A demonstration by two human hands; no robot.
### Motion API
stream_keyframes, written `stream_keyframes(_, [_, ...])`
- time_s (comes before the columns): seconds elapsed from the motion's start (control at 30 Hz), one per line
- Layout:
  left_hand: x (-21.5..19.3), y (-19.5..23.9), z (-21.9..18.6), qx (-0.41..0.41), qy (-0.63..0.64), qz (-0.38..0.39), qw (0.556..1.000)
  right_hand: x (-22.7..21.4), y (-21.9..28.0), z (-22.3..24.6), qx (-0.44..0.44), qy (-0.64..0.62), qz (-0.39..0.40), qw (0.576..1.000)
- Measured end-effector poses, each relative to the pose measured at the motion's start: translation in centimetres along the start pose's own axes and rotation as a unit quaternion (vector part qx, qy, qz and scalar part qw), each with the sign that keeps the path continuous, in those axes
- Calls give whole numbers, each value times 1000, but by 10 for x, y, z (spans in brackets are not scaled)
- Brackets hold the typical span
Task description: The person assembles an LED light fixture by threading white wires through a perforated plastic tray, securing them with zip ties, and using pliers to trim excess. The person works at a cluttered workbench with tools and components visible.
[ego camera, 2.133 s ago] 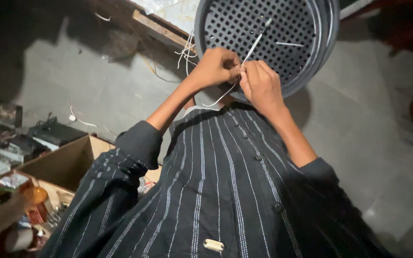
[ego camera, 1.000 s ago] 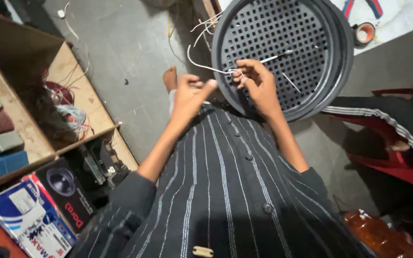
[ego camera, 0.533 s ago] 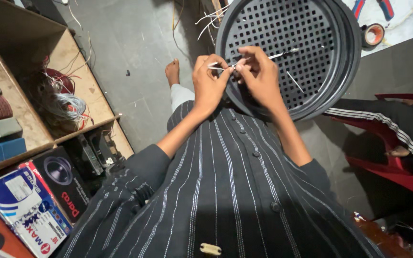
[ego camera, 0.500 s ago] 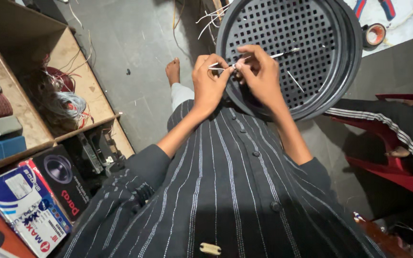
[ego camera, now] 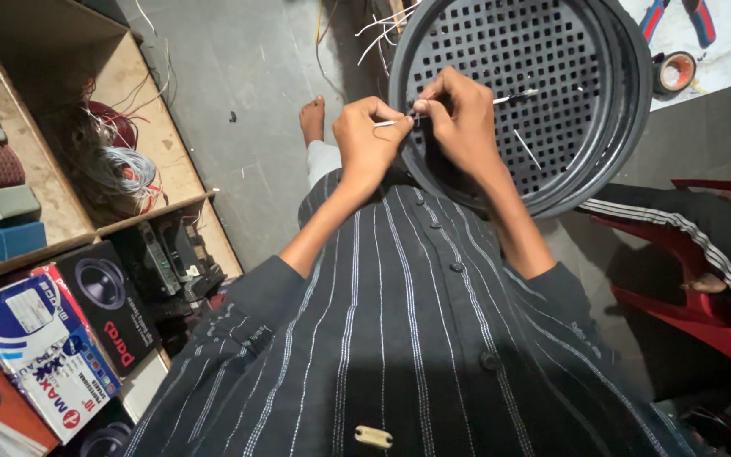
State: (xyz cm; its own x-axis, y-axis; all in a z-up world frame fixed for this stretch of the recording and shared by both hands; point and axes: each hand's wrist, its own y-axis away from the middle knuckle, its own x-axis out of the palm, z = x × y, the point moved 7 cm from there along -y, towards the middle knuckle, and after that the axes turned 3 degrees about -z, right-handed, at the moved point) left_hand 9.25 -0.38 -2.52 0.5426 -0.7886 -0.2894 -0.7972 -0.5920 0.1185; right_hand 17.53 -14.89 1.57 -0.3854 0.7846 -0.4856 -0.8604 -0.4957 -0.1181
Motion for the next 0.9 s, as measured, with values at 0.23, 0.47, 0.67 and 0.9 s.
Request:
stream_keyframes(0.23, [6, -5, 16, -107, -73, -15, 992, 3, -1, 5, -14, 10, 12, 1000])
stream_keyframes(0.47, [7, -7, 17, -125, -20, -19, 992, -5, 31, 11, -3, -19, -57, 998])
stream_keyframes(0.67, [8, -6, 20, -139, -26, -16, 990, 0, 28, 15, -59, -2, -58, 997])
stream_keyframes(0.9, [11, -6, 23, -159, -2, -14, 987, 4, -2, 6, -55, -1, -54, 997])
